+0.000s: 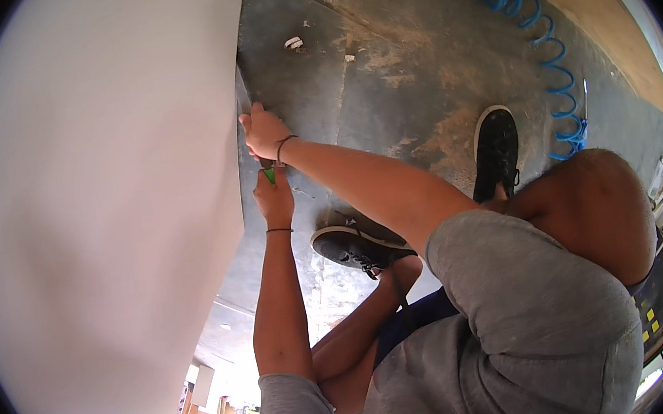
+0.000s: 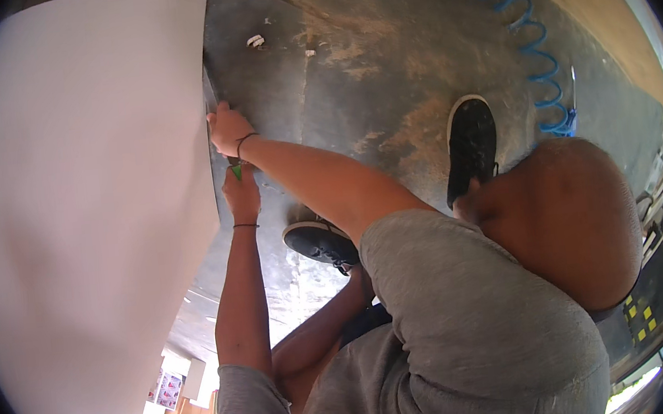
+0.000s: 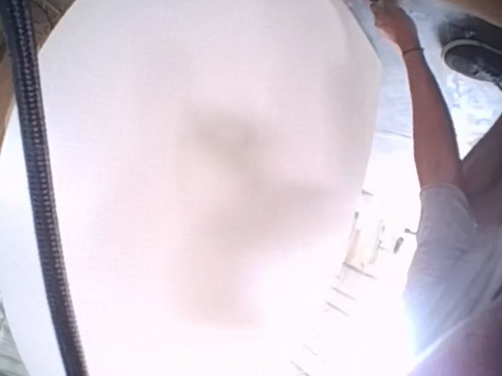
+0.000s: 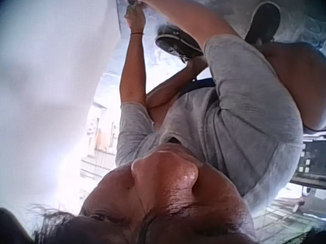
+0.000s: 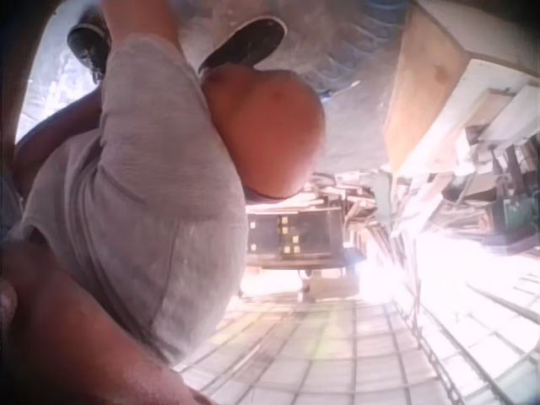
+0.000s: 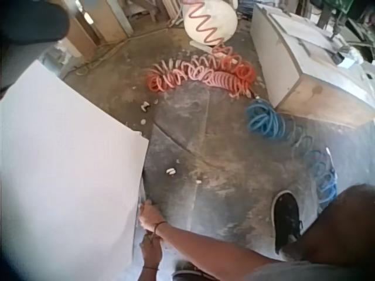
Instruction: The person files the edges of a white wooden cabinet and a curved wooden shelf unit using a hand file.
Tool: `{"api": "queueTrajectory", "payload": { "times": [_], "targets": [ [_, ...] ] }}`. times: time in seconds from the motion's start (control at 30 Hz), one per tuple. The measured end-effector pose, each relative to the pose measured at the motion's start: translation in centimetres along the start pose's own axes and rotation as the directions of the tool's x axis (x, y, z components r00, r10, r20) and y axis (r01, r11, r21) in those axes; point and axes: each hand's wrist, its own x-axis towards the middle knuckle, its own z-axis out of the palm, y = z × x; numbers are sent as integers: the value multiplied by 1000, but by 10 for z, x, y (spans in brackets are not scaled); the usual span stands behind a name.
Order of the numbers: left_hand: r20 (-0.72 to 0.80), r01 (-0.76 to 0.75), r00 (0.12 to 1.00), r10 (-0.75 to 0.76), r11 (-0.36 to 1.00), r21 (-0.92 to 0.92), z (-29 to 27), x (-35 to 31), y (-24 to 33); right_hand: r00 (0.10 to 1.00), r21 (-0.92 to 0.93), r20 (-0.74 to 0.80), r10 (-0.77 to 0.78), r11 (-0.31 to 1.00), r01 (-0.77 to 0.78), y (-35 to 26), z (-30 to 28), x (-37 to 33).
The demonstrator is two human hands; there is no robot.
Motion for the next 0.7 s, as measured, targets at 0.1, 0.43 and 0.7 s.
{"api": "queueTrajectory", "payload": {
  "times": [0.1,0.43,0.7],
  "targets": [
    [-27,46,999,-47,998,-31,17,-5,6,999,-18,-5,-42,999,42,4,-11,0],
    [-94,114,988,-124,988,-106,45,-50,28,996,-99,69,-59,993,65,15,-29,-32],
    [-30,166,985,-171,979,-118,30,-39,21,997,-165,29,-75,983,79,16,-15,-22]
  ]
}}
